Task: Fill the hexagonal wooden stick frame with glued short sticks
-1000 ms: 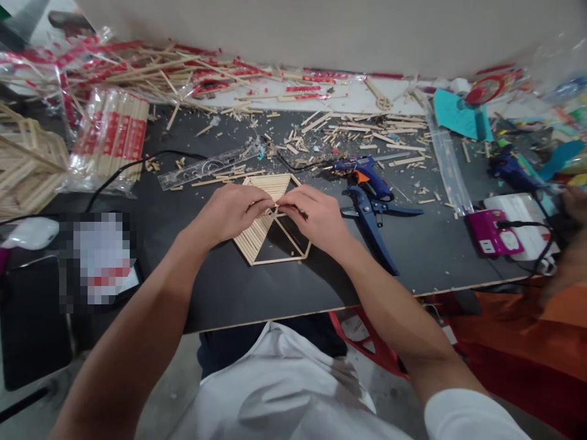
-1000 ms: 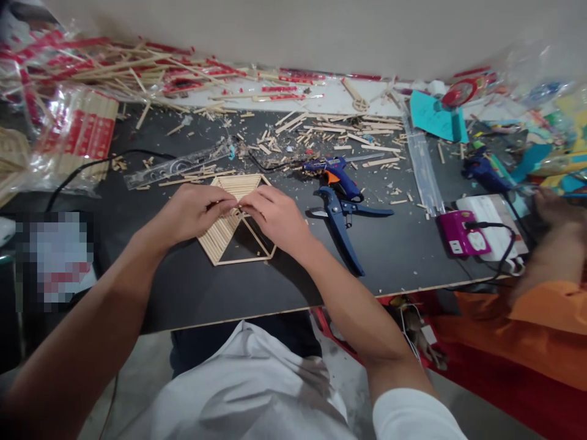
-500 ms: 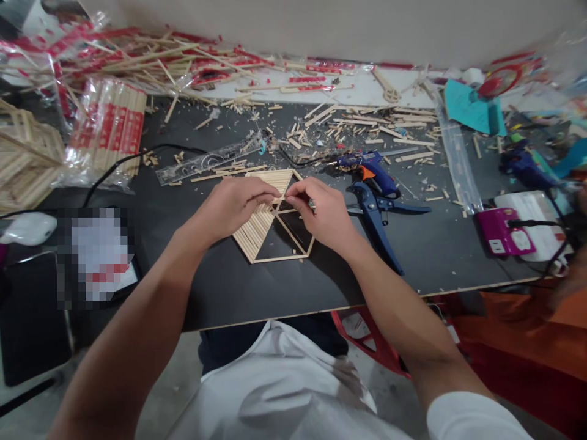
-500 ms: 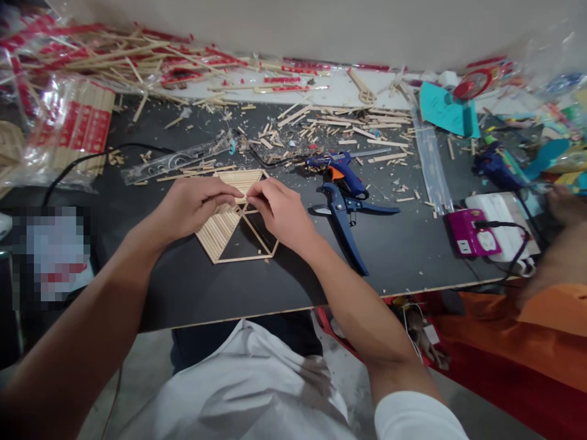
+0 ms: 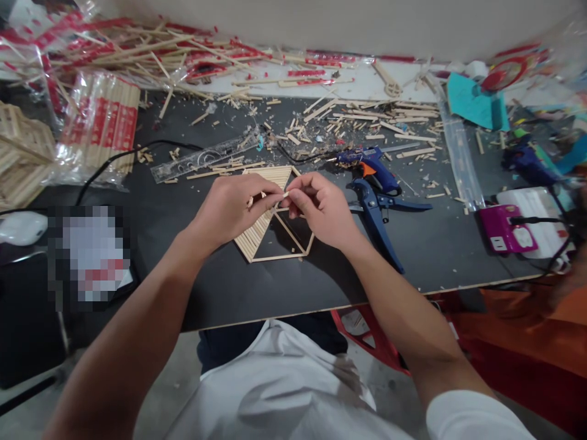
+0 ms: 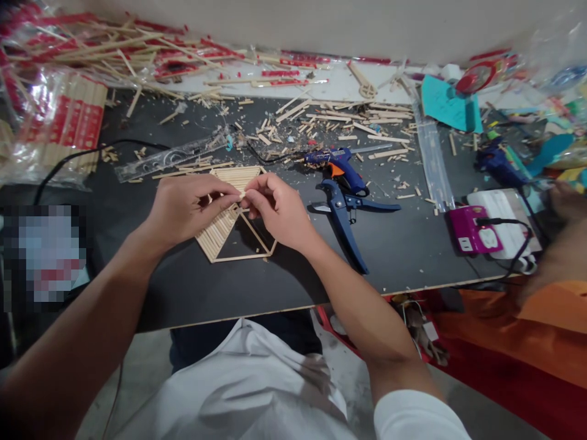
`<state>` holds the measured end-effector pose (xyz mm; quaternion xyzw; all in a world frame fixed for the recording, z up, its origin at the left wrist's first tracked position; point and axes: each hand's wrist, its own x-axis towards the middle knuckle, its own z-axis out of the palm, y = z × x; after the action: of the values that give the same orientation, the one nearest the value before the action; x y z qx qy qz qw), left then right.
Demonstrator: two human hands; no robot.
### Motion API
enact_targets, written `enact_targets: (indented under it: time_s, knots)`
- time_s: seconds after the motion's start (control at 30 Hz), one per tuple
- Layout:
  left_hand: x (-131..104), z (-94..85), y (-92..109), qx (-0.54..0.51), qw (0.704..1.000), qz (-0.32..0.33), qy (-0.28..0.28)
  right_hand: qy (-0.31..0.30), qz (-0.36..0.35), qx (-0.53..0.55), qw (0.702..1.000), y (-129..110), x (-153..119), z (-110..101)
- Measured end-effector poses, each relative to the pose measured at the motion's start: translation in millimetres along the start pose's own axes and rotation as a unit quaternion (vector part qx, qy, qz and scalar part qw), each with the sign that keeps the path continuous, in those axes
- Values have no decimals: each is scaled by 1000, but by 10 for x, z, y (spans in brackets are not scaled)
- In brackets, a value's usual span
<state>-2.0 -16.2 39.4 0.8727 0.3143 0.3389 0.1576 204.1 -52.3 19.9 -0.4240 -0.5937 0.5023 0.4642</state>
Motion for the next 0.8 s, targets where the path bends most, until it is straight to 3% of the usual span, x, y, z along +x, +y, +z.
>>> enact_targets:
  time_s: [0.2,0.4,0.8]
  knots:
    - [-8,55,46,16,999,11,26,12,51,79,995,-84,27,0]
    - [-30,56,40,17,999,36,17,14,72,113,991,-72,23,9]
    - [-49,48,106,102,993,52,20,6,90,133,987,-49,37,25]
